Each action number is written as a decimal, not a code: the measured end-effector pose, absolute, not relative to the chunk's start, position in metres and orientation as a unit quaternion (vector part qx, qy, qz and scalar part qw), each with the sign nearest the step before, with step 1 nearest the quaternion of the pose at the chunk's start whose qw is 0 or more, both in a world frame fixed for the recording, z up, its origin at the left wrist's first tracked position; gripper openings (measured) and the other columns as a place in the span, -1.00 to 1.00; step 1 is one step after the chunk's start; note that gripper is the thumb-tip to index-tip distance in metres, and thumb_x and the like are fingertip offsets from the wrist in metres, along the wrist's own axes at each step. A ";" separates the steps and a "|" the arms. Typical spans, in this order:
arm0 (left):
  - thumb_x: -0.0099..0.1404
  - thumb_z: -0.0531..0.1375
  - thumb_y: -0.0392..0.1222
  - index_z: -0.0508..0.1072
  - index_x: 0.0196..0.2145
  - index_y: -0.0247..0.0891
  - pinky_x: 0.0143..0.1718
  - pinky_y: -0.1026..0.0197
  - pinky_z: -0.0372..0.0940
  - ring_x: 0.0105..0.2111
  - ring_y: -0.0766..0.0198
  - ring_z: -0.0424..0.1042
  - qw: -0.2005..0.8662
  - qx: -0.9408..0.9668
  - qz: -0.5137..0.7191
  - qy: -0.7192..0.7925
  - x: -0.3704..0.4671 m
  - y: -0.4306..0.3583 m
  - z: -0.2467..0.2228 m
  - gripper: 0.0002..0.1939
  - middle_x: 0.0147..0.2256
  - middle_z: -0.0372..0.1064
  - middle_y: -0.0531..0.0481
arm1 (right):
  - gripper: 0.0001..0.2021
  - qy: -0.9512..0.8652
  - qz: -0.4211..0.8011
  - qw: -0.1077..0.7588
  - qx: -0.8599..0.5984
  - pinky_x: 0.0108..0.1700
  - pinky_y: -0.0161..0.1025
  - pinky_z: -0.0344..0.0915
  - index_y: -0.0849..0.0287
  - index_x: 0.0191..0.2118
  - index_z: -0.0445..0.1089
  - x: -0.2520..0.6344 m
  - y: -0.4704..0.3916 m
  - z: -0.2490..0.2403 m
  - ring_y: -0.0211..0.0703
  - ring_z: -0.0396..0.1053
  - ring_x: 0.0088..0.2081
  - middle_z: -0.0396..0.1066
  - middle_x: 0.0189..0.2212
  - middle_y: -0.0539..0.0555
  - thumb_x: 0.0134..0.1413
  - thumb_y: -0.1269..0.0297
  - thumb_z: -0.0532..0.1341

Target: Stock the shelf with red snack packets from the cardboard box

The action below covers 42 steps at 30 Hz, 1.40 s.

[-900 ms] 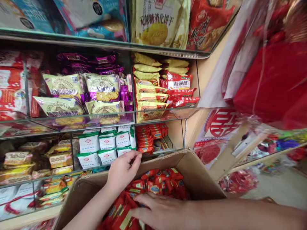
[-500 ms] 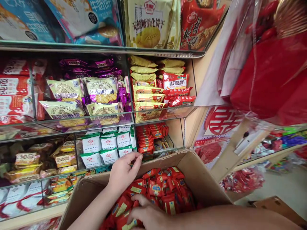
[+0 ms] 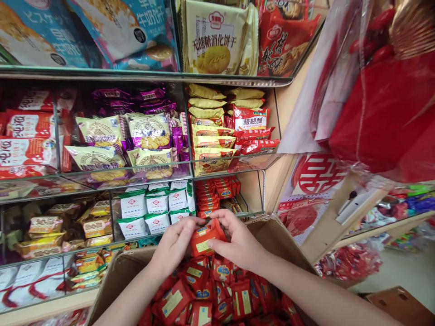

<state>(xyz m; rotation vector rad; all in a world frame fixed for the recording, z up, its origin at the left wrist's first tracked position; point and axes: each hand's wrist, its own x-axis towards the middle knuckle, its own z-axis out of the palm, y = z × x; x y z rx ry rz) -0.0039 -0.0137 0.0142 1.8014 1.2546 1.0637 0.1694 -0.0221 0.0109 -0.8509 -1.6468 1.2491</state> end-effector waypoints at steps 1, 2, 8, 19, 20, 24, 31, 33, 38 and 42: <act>0.22 -0.06 0.10 0.40 -0.46 -0.27 -0.44 0.30 0.20 -0.49 0.30 0.28 0.307 0.701 0.409 0.497 -0.001 -0.014 0.013 -0.58 -0.53 0.32 0.04 | -0.59 -0.638 0.529 0.448 -0.336 -0.22 -0.27 0.25 0.13 -0.10 0.12 0.169 -0.019 0.009 -0.25 0.32 -0.27 0.32 -0.25 0.03 -0.14 0.38 0.21; 0.20 -0.03 0.07 0.35 -0.55 -0.27 -0.49 0.32 0.16 -0.54 0.34 0.23 0.274 0.704 0.413 0.510 0.001 -0.014 0.012 -0.60 -0.58 0.25 0.07 | -0.62 -0.619 0.547 0.455 -0.331 -0.23 -0.28 0.24 0.14 -0.13 0.14 0.168 -0.016 0.006 -0.25 0.32 -0.28 0.32 -0.28 0.02 -0.12 0.32 0.21; 0.22 -0.04 0.00 0.31 -0.57 -0.27 -0.55 0.35 0.13 -0.58 0.38 0.15 0.236 0.682 0.437 0.537 0.010 -0.013 0.005 -0.64 -0.61 0.18 0.09 | -0.72 -0.628 0.407 0.507 -0.428 -0.47 -0.36 0.09 0.16 -0.52 0.12 0.163 -0.011 -0.006 -0.34 0.10 -0.52 0.11 -0.60 -0.10 0.06 0.09 0.06; 0.19 -0.02 0.14 0.24 -0.23 -0.18 -0.54 0.29 0.27 -0.51 0.34 0.36 0.375 0.527 0.543 0.535 0.011 -0.015 0.020 -0.64 -0.33 0.35 0.03 | -0.79 -0.702 0.145 0.560 -0.415 -0.43 -0.36 0.15 0.15 -0.46 0.15 0.176 -0.016 0.008 -0.32 0.17 -0.49 0.17 -0.55 -0.04 0.17 0.24 -0.04; 0.18 -0.03 0.17 0.21 -0.20 -0.17 -0.55 0.26 0.29 -0.51 0.32 0.38 0.439 0.494 0.539 0.522 0.014 -0.017 0.023 -0.61 -0.30 0.36 0.00 | -0.81 -0.727 0.102 0.554 -0.393 -0.38 -0.35 0.18 0.15 -0.45 0.17 0.179 -0.017 0.009 -0.30 0.21 -0.44 0.22 -0.50 0.00 0.17 0.26 -0.03; 0.18 0.05 0.07 0.16 -0.08 -0.14 -0.42 0.17 0.36 -0.36 0.23 0.45 0.635 0.418 0.467 0.452 0.026 -0.027 0.032 -0.60 -0.19 0.39 -0.08 | -0.83 -0.838 -0.008 0.467 -0.283 -0.26 -0.28 0.23 0.13 -0.44 0.25 0.186 -0.022 0.011 -0.22 0.24 -0.29 0.31 -0.32 0.09 0.14 0.27 0.03; 0.07 0.20 -0.32 0.13 0.04 -0.04 -0.08 0.09 0.29 0.00 0.12 0.28 0.648 0.395 0.547 0.353 0.020 -0.028 0.032 -0.41 0.08 0.19 -0.05 | -0.89 -0.795 0.146 0.514 -0.287 -0.06 -0.15 0.19 0.16 -0.35 0.28 0.178 -0.029 0.004 -0.14 0.20 -0.11 0.24 -0.20 0.12 0.06 0.24 0.12; 0.08 0.19 -0.32 0.13 0.05 -0.02 -0.04 0.05 0.26 0.03 0.08 0.25 0.645 0.402 0.553 0.341 0.020 -0.029 0.032 -0.41 0.09 0.18 -0.06 | -0.86 -0.728 0.271 0.539 -0.326 -0.11 -0.18 0.24 0.14 -0.25 0.23 0.175 -0.027 0.001 -0.18 0.24 -0.14 0.24 -0.21 0.10 0.04 0.28 0.14; 0.10 0.20 -0.25 0.13 0.05 -0.04 0.00 0.03 0.22 0.06 0.06 0.20 0.623 0.444 0.537 0.355 0.024 -0.033 0.028 -0.43 0.12 0.13 -0.10 | -0.60 -0.583 0.545 0.516 -0.311 -0.22 -0.23 0.30 0.13 -0.15 0.16 0.167 -0.021 -0.005 -0.24 0.32 -0.25 0.27 -0.22 0.05 -0.16 0.29 0.28; 0.13 0.18 -0.20 0.11 0.06 -0.10 0.05 0.04 0.14 0.10 0.10 0.13 0.538 0.553 0.504 0.389 0.021 -0.027 0.023 -0.45 0.10 0.16 -0.14 | -0.54 -0.506 0.629 0.461 -0.368 -0.23 -0.21 0.31 0.18 -0.16 0.19 0.170 -0.021 0.002 -0.25 0.35 -0.32 0.32 -0.33 0.02 -0.26 0.32 0.32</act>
